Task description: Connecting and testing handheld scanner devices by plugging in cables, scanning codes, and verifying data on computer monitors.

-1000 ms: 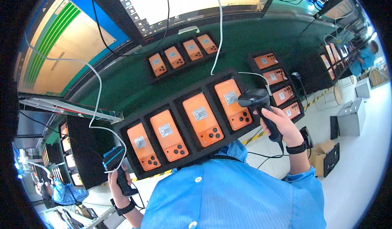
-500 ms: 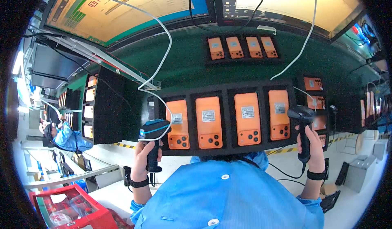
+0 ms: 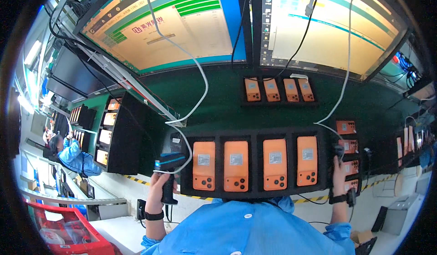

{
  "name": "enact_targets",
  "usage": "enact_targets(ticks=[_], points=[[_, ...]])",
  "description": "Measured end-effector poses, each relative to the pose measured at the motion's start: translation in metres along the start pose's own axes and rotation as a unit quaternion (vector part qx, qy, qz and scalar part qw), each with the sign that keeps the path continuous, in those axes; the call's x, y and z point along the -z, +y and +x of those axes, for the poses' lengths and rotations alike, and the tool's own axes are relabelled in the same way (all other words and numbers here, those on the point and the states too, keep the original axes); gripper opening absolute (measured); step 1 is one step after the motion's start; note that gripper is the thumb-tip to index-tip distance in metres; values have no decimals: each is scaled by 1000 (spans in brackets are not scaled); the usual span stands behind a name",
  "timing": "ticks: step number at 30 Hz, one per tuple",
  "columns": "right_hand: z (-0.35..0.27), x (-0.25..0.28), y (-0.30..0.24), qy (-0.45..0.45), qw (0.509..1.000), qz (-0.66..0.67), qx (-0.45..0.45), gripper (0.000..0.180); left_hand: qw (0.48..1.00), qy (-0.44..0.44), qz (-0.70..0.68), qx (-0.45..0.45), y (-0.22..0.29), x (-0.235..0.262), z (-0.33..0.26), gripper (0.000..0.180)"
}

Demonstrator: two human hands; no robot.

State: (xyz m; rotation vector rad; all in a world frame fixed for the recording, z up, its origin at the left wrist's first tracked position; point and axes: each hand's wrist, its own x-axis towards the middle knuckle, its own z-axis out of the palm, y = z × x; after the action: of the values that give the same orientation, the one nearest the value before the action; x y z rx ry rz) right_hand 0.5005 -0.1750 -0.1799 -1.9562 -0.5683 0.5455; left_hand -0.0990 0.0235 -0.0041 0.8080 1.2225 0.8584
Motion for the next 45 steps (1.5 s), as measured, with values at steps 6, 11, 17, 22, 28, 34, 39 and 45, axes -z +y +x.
enact_targets(ticks=[6, 11, 17, 22, 28, 34, 39, 45], points=[[7, -48, 115, -92, 977, 99, -164, 50, 998, -52, -43, 4, 8, -11, 7, 26], [1, -72, 108, -80, 961, 123, -236, 47, 994, -95, 43, 37, 4, -33, -2, 28], [10, -57, 93, -73, 939, 210, -262, 43, 993, -107, 42, 38, -3, -24, -3, 30], [47, -25, 46, -103, 927, 301, -198, 33, 993, -105, 29, 33, 1, -28, -2, 27], [17, -29, -139, -74, 916, 394, -32, 13, 988, 31, 128, -82, -7, -5, 24, 21], [-15, -80, -196, -158, 956, -55, 240, 11, 902, 142, 299, -277, -168, 93, 172, 24], [-22, -99, -202, -61, 863, -293, 408, 12, 898, 142, 388, -153, -246, 86, 218, 24], [-16, -100, -213, -87, 898, -219, 371, 11, 853, 167, 426, -252, -191, 86, 192, 21]])
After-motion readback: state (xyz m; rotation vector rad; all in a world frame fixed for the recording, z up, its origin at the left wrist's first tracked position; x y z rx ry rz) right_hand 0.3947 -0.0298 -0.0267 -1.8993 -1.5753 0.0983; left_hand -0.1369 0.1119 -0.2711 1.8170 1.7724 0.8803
